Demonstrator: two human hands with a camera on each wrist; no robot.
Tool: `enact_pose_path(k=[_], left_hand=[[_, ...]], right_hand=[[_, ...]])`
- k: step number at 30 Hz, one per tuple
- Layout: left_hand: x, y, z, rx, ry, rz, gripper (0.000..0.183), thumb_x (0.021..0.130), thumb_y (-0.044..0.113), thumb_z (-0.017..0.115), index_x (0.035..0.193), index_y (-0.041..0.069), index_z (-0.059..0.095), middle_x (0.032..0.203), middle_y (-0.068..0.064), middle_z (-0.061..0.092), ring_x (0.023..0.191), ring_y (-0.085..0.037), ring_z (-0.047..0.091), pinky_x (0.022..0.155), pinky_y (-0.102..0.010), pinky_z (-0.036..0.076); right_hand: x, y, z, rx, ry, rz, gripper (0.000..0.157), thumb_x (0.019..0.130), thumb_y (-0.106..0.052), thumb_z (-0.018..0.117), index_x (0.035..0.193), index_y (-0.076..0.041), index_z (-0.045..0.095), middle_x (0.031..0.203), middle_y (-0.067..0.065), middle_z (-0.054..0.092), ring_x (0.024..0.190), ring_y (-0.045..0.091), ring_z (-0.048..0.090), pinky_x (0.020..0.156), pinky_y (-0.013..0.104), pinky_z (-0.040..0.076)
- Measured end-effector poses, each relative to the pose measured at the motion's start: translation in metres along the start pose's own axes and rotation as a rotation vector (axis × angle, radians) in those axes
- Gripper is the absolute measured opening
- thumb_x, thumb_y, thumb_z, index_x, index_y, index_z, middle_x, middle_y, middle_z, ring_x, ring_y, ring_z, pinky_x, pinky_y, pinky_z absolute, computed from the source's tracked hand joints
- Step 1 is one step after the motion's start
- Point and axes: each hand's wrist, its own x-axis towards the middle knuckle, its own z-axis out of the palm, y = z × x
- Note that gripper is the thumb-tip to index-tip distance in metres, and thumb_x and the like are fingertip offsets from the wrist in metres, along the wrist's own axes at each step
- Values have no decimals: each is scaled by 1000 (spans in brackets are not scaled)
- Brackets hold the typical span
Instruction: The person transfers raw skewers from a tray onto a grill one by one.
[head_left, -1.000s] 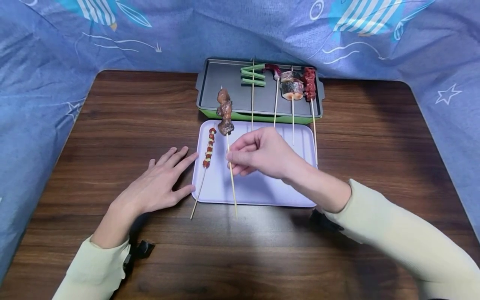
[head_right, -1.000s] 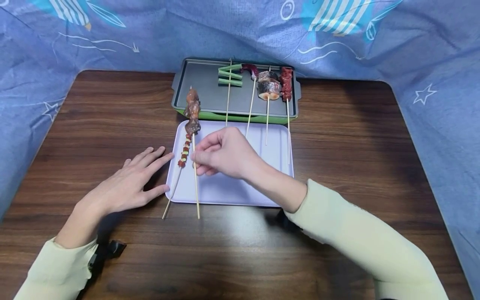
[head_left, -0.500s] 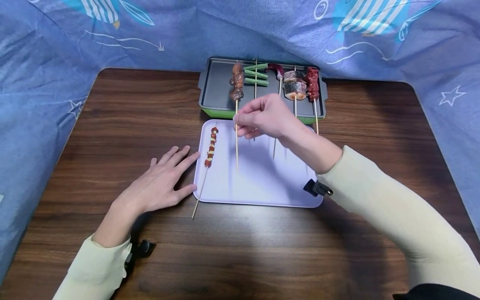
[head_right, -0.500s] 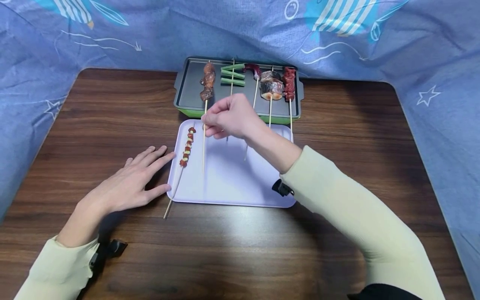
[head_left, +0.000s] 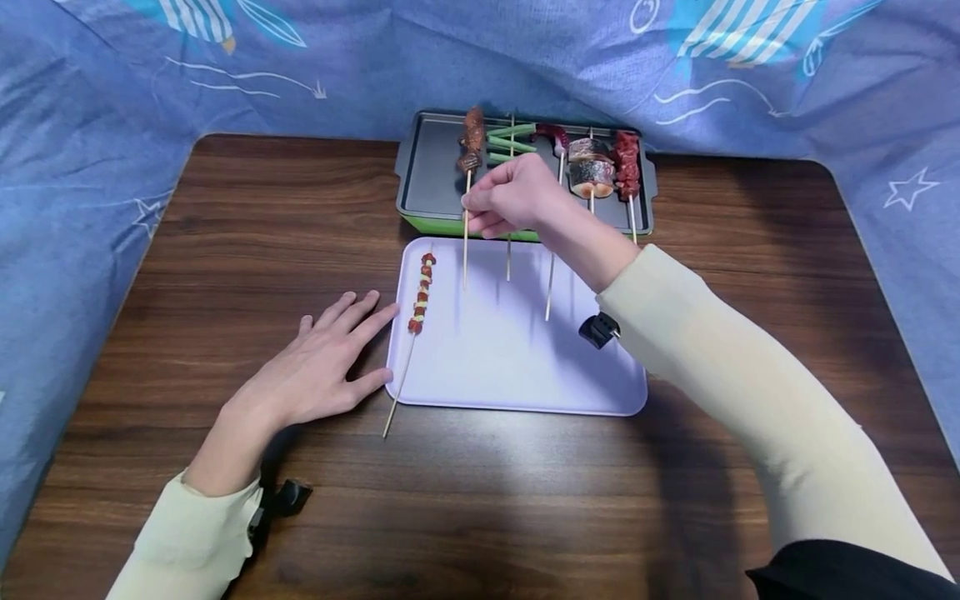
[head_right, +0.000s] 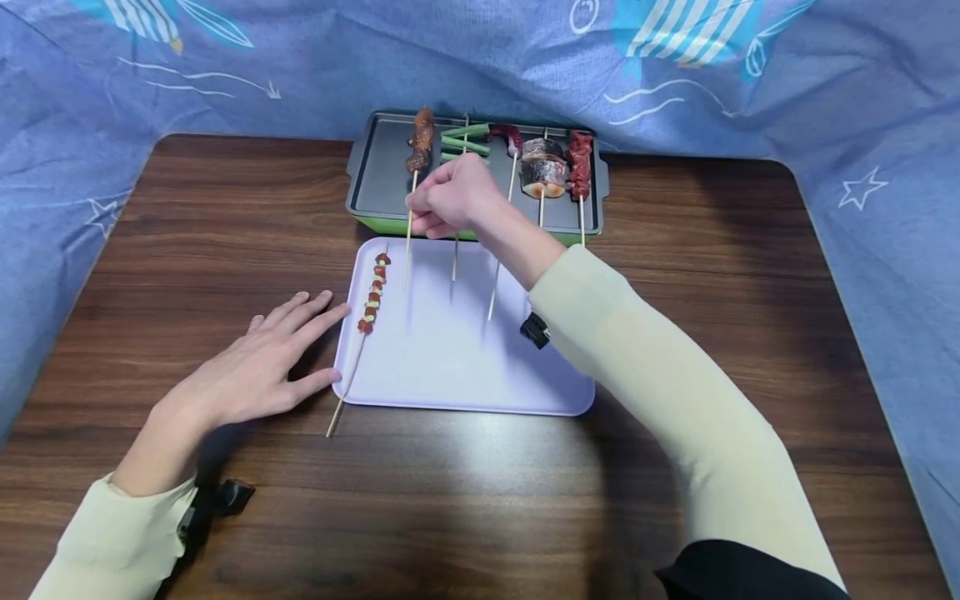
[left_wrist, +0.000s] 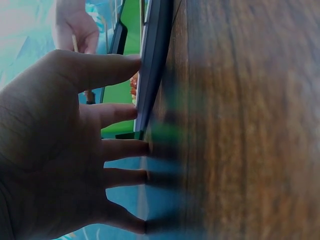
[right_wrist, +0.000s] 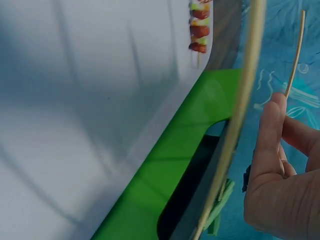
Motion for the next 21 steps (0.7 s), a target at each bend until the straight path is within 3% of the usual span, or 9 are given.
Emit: enact_pose_path(k=[8, 21], left_hand=[[0, -1, 0, -10, 4, -3, 76, 96, 52, 54, 159, 25, 19, 163, -12, 16, 147, -40, 11, 98, -80, 17], [0, 0, 2, 0, 9, 0, 77, 95, 51, 55, 158, 25, 19, 162, -13, 17, 147, -39, 12, 98, -79, 18]], right_hand=[[16, -3, 3, -23, 27, 53, 19, 92, -9, 70, 108, 1, 71, 77, 10, 73, 69, 18, 72, 77, 35, 57], [25, -6, -4, -33, 15, 106, 21, 94, -9, 67, 112, 1, 70, 74, 8, 72, 71, 18, 72, 78, 33, 57]])
